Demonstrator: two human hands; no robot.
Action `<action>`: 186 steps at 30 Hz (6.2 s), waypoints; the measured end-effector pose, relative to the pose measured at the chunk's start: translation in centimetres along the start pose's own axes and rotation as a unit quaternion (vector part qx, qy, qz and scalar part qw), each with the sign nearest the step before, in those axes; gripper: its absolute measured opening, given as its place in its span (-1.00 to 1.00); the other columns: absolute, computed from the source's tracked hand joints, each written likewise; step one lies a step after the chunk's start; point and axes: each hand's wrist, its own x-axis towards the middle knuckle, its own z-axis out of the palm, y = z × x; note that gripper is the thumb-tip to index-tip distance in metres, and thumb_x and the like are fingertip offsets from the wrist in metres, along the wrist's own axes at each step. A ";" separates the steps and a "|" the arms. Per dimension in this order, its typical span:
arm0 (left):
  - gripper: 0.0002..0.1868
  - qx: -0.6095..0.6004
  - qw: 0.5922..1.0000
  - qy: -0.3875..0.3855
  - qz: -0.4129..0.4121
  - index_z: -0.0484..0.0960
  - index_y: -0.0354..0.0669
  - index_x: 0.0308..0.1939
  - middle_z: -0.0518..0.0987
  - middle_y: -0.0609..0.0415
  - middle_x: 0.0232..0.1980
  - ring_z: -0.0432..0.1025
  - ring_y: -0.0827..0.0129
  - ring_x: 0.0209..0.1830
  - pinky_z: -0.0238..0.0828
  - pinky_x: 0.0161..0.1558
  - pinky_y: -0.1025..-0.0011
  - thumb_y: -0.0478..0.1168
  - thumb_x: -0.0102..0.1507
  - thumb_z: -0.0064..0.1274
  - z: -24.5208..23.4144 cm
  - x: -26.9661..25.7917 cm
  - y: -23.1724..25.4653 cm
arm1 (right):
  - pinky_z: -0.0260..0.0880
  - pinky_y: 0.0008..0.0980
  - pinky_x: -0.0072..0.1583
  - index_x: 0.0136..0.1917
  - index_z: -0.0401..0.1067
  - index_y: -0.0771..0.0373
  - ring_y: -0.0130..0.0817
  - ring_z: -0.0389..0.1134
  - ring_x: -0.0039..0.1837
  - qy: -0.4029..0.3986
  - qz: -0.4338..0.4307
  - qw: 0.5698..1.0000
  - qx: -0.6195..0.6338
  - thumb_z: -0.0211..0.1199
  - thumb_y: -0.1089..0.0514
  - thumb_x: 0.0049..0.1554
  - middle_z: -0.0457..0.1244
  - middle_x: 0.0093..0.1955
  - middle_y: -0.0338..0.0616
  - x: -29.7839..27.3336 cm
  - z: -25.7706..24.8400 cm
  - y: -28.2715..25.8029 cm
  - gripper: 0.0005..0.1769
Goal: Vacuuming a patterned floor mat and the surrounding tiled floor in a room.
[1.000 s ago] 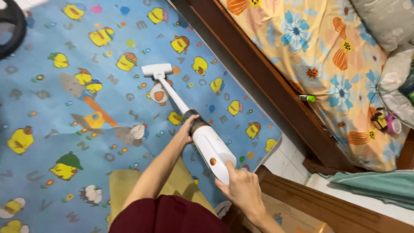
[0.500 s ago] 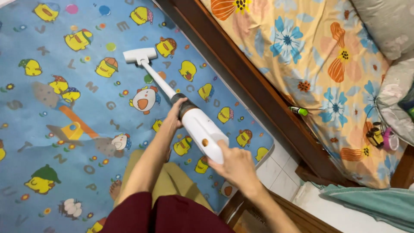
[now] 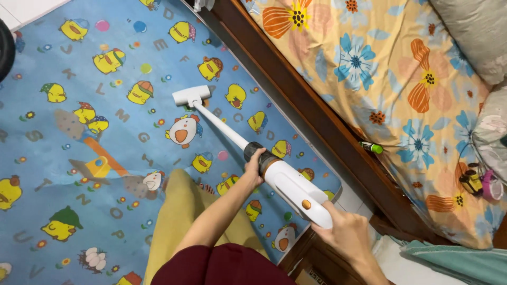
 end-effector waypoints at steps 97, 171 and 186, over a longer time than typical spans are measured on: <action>-0.39 -0.080 0.994 -0.060 0.042 0.52 -0.18 0.04 0.64 -0.15 -0.13 0.61 -0.02 -0.23 0.64 -0.06 -0.06 -0.03 0.01 0.37 24.7 12.5 9.6 | 0.42 0.01 -0.01 0.29 0.45 -0.01 0.04 0.48 -0.09 -0.132 -0.073 0.988 -0.033 0.50 -0.17 -0.20 0.43 -0.19 0.05 31.8 -12.4 12.1 -0.22; -0.53 0.056 0.990 -0.130 -0.021 0.57 -0.25 -0.16 0.65 -0.14 -0.35 0.59 0.05 -0.46 0.67 -0.22 0.00 0.01 0.06 0.31 19.8 13.2 23.5 | 0.43 0.01 -0.24 0.07 0.40 0.27 0.06 0.45 -0.32 0.011 -0.083 0.996 0.029 0.43 -0.13 -0.04 0.38 -0.40 0.08 30.3 -8.8 -5.1 -0.44; -0.48 0.053 0.991 -0.123 0.022 0.61 -0.32 -0.07 0.70 -0.16 -0.26 0.62 0.10 -0.43 0.68 -0.23 0.09 0.00 0.06 0.29 18.6 10.4 22.2 | 0.49 -0.17 -0.31 0.01 0.43 0.37 -0.08 0.46 -0.42 -0.015 -0.127 0.991 0.042 0.46 -0.09 -0.01 0.37 -0.43 0.13 29.6 -5.2 -2.7 -0.46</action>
